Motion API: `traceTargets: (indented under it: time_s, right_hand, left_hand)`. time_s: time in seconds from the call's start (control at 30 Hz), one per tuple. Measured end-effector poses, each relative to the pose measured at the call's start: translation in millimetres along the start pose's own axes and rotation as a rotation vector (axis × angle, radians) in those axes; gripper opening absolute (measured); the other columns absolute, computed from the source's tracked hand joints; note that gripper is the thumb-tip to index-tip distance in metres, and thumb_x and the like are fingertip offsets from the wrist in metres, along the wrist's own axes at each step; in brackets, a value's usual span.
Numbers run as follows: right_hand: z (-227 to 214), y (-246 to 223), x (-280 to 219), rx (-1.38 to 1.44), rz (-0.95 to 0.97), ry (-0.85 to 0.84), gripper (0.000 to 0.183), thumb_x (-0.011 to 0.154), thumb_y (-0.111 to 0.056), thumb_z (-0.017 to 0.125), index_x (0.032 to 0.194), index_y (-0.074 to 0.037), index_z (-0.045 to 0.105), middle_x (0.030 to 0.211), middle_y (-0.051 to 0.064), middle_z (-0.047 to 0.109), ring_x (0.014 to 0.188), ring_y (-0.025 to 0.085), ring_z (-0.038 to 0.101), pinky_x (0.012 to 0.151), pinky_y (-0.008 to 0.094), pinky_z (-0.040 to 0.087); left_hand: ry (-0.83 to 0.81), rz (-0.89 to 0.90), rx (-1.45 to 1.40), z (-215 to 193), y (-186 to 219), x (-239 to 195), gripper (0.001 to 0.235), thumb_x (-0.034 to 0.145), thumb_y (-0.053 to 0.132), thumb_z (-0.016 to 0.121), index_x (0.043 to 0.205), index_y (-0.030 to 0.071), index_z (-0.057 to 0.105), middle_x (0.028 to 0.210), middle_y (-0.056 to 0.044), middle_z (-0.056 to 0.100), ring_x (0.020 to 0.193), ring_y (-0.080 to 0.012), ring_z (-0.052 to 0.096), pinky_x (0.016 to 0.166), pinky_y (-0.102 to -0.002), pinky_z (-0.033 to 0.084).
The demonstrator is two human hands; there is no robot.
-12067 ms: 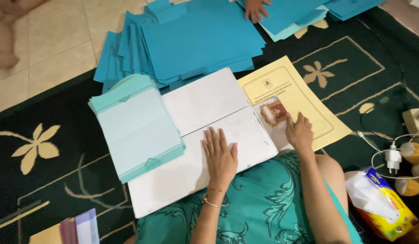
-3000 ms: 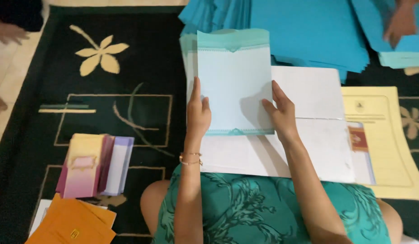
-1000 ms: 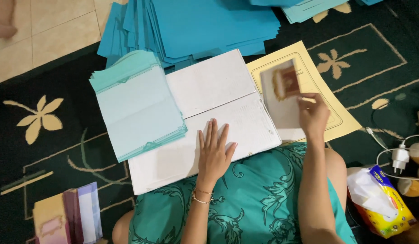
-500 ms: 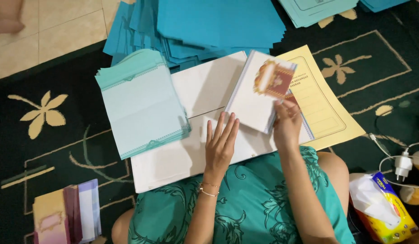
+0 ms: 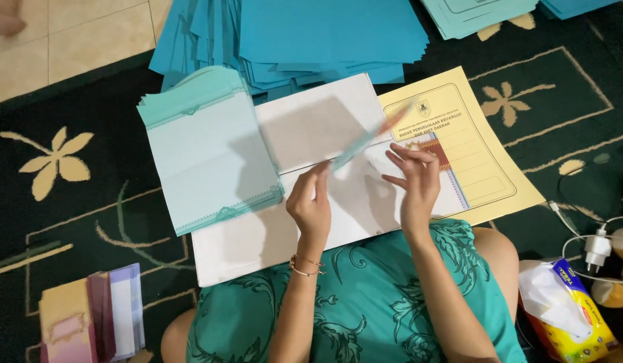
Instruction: The person sits on the floor and repeatedly inserts small light-blue paper inserts into larger white paper covers. They smooth each insert with their hands and place the assembled unit onto a growing stack on the left. The process is repeated continuously for the duration of the clip.
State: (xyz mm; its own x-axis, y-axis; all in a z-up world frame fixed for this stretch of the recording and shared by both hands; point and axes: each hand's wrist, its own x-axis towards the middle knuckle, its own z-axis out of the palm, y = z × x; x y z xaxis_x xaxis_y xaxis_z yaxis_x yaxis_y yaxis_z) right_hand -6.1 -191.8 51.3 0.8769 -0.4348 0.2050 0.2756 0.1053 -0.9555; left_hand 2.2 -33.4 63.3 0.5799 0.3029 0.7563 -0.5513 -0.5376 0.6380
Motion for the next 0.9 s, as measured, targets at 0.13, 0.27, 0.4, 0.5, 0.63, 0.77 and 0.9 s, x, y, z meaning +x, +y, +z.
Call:
traceTargets:
  time_s: [0.13, 0.27, 0.4, 0.5, 0.63, 0.77, 0.9]
  right_hand:
    - [4, 6, -6, -0.408, -0.185, -0.042, 0.019, 0.098, -0.003, 0.068, 0.115, -0.007, 0.06, 0.123, 0.013, 0.071, 0.117, 0.03, 0.069, 0.076, 0.039, 0.062]
    - [8, 4, -6, -0.667, -0.368, -0.165, 0.027, 0.095, -0.008, 0.07, 0.121, -0.01, 0.063, 0.13, 0.011, 0.066, 0.122, 0.029, 0.06, 0.091, 0.042, 0.054]
    - [8, 17, -6, -0.97, -0.486, -0.23, 0.033, 0.095, -0.019, 0.069, 0.128, -0.015, 0.066, 0.135, 0.008, 0.062, 0.125, 0.026, 0.049, 0.106, 0.048, 0.041]
    - [1, 42, -6, -1.176, -0.467, -0.231, 0.034, 0.098, -0.034, 0.066, 0.129, -0.021, 0.067, 0.128, 0.002, 0.066, 0.12, 0.022, 0.053, 0.097, 0.042, 0.04]
    - [-1, 47, -7, -1.26, -0.484, -0.308, 0.036, 0.098, -0.038, 0.065, 0.129, -0.021, 0.068, 0.133, 0.005, 0.063, 0.124, 0.025, 0.051, 0.1, 0.049, 0.036]
    - [2, 47, -9, -1.3, -0.474, -0.339, 0.037, 0.1, -0.036, 0.062, 0.132, -0.018, 0.067, 0.137, 0.008, 0.061, 0.128, 0.026, 0.05, 0.103, 0.049, 0.035]
    - [2, 52, -10, -1.371, -0.472, -0.363, 0.039, 0.101, -0.034, 0.06, 0.136, -0.017, 0.065, 0.138, 0.008, 0.059, 0.129, 0.026, 0.048, 0.099, 0.046, 0.034]
  left_hand:
    - [0.039, -0.182, 0.038, 1, -34, -24, 0.01, 0.096, 0.012, 0.073, 0.104, 0.009, 0.08, 0.092, -0.005, 0.08, 0.083, -0.021, 0.078, 0.075, -0.033, 0.062]
    - [0.026, -0.535, -0.064, -4, -35, -18, 0.027, 0.099, 0.02, 0.071, 0.121, 0.004, 0.073, 0.103, -0.016, 0.078, 0.096, -0.0246, 0.075, 0.077, -0.037, 0.06]
    - [-0.095, -0.669, -0.071, -4, -36, -15, 0.038, 0.101, 0.024, 0.067, 0.132, 0.002, 0.066, 0.113, -0.021, 0.074, 0.104, -0.0332, 0.073, 0.085, -0.041, 0.059]
    - [-0.168, -0.609, 0.03, 0, -29, -9, 0.044, 0.102, 0.019, 0.065, 0.138, -0.005, 0.057, 0.121, -0.034, 0.067, 0.114, -0.0495, 0.065, 0.094, -0.055, 0.054]
    - [-0.158, -0.453, 0.137, 13, -58, -35, 0.049, 0.103, 0.017, 0.063, 0.148, 0.002, 0.051, 0.137, -0.024, 0.062, 0.125, -0.0399, 0.061, 0.101, -0.047, 0.053]
    - [-0.331, -0.097, 0.465, 5, -29, -30, 0.049, 0.1, 0.008, 0.063, 0.147, 0.0, 0.05, 0.148, -0.022, 0.05, 0.139, -0.042, 0.045, 0.111, -0.055, 0.039]
    - [-0.608, -0.042, 0.565, 3, 0, -45, 0.048, 0.102, 0.012, 0.058, 0.145, -0.006, 0.049, 0.149, -0.032, 0.046, 0.142, -0.0539, 0.036, 0.113, -0.06, 0.036]
